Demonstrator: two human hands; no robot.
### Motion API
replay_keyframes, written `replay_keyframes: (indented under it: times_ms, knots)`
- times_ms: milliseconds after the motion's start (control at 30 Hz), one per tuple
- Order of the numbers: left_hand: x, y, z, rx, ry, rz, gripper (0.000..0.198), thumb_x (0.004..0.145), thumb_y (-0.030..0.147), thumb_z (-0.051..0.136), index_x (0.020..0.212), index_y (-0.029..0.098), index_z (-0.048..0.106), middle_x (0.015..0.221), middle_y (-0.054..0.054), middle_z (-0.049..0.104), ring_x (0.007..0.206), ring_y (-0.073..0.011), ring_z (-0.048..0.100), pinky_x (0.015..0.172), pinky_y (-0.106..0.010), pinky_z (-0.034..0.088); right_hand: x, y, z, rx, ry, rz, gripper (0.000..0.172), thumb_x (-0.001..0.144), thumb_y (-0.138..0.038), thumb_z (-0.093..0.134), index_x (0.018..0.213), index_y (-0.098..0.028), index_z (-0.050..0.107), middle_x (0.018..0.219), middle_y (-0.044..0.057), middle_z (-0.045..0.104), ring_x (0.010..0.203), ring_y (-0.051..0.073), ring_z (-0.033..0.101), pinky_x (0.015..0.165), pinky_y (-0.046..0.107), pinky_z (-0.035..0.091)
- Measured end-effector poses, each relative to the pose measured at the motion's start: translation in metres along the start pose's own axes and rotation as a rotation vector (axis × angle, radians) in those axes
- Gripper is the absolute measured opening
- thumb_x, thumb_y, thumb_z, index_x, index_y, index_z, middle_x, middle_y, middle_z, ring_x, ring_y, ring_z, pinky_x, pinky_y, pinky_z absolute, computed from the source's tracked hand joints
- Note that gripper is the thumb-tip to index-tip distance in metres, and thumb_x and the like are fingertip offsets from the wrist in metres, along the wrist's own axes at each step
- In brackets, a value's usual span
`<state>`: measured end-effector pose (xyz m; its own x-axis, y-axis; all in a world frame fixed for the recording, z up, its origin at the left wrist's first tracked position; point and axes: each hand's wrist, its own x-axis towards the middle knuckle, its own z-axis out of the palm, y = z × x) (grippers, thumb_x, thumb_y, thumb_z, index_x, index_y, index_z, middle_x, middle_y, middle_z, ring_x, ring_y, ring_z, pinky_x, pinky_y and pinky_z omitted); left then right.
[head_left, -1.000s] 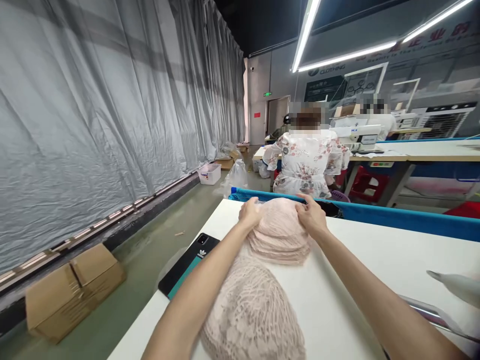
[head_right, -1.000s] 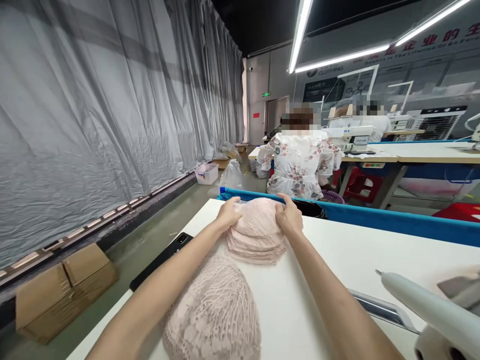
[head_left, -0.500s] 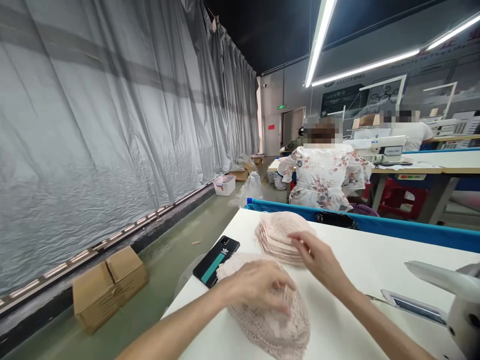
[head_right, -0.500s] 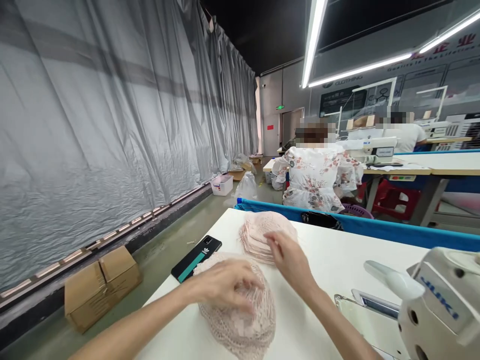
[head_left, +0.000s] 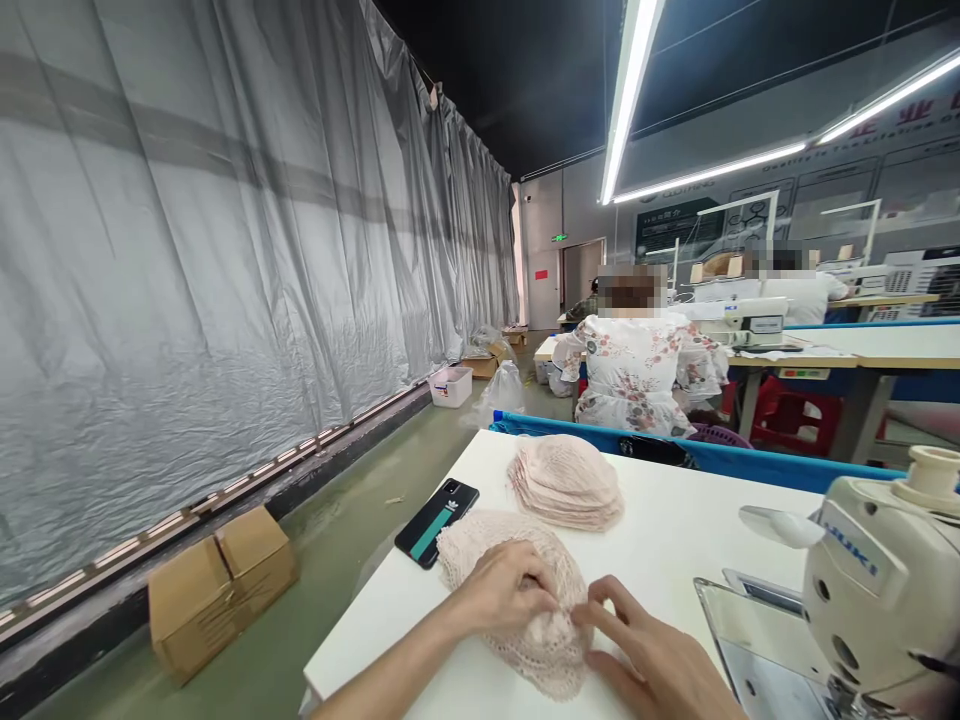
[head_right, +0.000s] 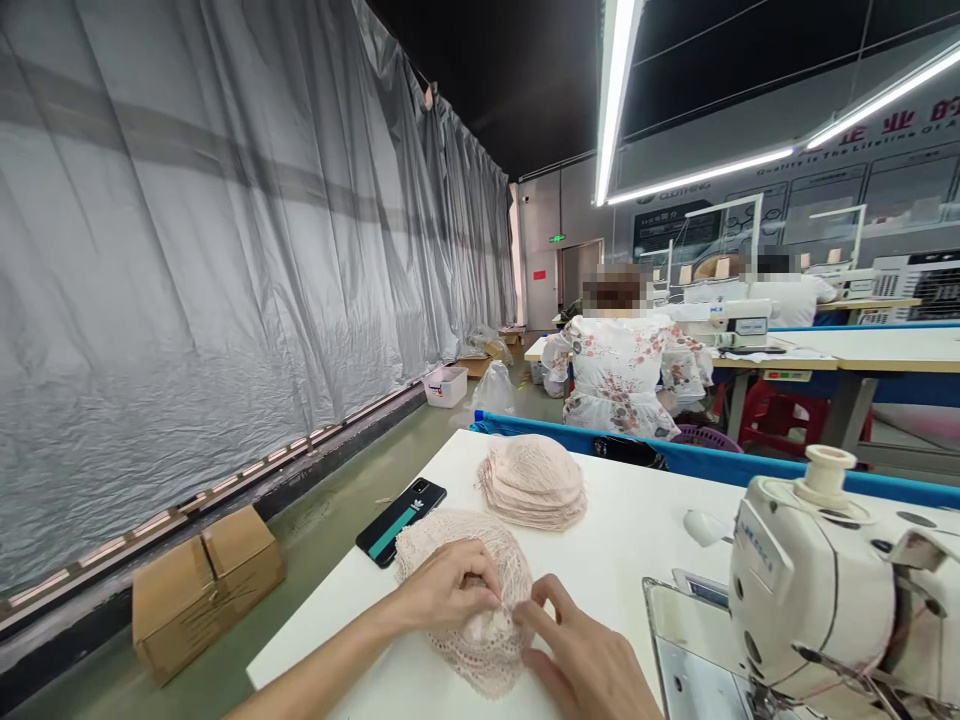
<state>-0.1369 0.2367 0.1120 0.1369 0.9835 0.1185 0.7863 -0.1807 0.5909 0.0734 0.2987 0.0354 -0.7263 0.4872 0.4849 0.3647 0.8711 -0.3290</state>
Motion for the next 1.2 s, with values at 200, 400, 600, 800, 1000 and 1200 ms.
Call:
replay_keyframes:
  times_ms: [200,400,600,800,1000,1200]
  knots:
    - [-0.015,0.011,0.004,0.022,0.101,0.027,0.024,0.081,0.016,0.063,0.103,0.019,0.070,0.107,-0.006,0.064,0.105,-0.0220,0.057,0.094,-0.033,0.044,0.019,0.003,0.006,0.065,0.017,-0.023,0.023,0.101,-0.023,0.028,0.088,-0.027,0.047,0.092,0.001,0.057,0.059,0.013,0.057,0.055,0.026,0.044]
    - [-0.019,0.011,0.021,0.063,0.013,-0.026,0.013,0.075,0.010,0.059,0.081,0.018,0.067,0.097,-0.007,0.065,0.099,-0.0248,0.057,0.092,-0.040,0.042,0.016,0.002,-0.005,0.126,-0.011,0.036,0.022,0.102,-0.027,0.034,0.085,-0.026,0.048,0.081,-0.002,0.060,0.060,0.013,0.058,0.059,0.024,0.047]
    - [-0.008,0.001,0.005,-0.271,0.000,-0.190,0.011,0.078,0.022,0.053,0.077,0.016,0.062,0.067,0.000,0.060,0.064,-0.0146,0.054,0.064,-0.027,0.045,0.006,-0.005,-0.015,0.131,-0.046,0.021,0.015,0.099,-0.023,0.036,0.105,-0.029,0.048,0.097,-0.001,0.062,0.060,0.012,0.061,0.059,0.024,0.050]
    - [-0.002,-0.007,-0.003,-0.543,-0.087,-0.294,0.016,0.073,0.032,0.058,0.074,0.016,0.058,0.059,0.003,0.053,0.055,-0.0106,0.049,0.053,-0.022,0.041,0.019,-0.007,-0.005,0.066,0.018,-0.059,0.028,0.092,-0.018,0.043,0.117,-0.030,0.043,0.114,0.006,0.052,0.062,0.013,0.063,0.056,0.027,0.052]
    - [-0.006,-0.003,-0.004,-0.526,-0.054,-0.296,0.025,0.074,0.039,0.060,0.079,0.014,0.063,0.060,0.001,0.054,0.055,-0.0131,0.048,0.054,-0.026,0.040,0.031,-0.008,-0.007,0.136,-0.006,-0.101,0.026,0.095,-0.014,0.034,0.105,-0.031,0.052,0.104,0.001,0.057,0.065,0.011,0.060,0.062,0.023,0.050]
    - [-0.018,0.013,0.007,-0.125,0.226,-0.104,0.040,0.065,0.023,0.069,0.105,0.019,0.063,0.103,-0.005,0.060,0.095,-0.0237,0.054,0.087,-0.036,0.042,0.060,-0.016,-0.012,0.195,0.068,-0.044,0.018,0.091,-0.019,0.039,0.084,-0.026,0.054,0.085,0.002,0.062,0.081,0.021,0.060,0.070,0.033,0.048]
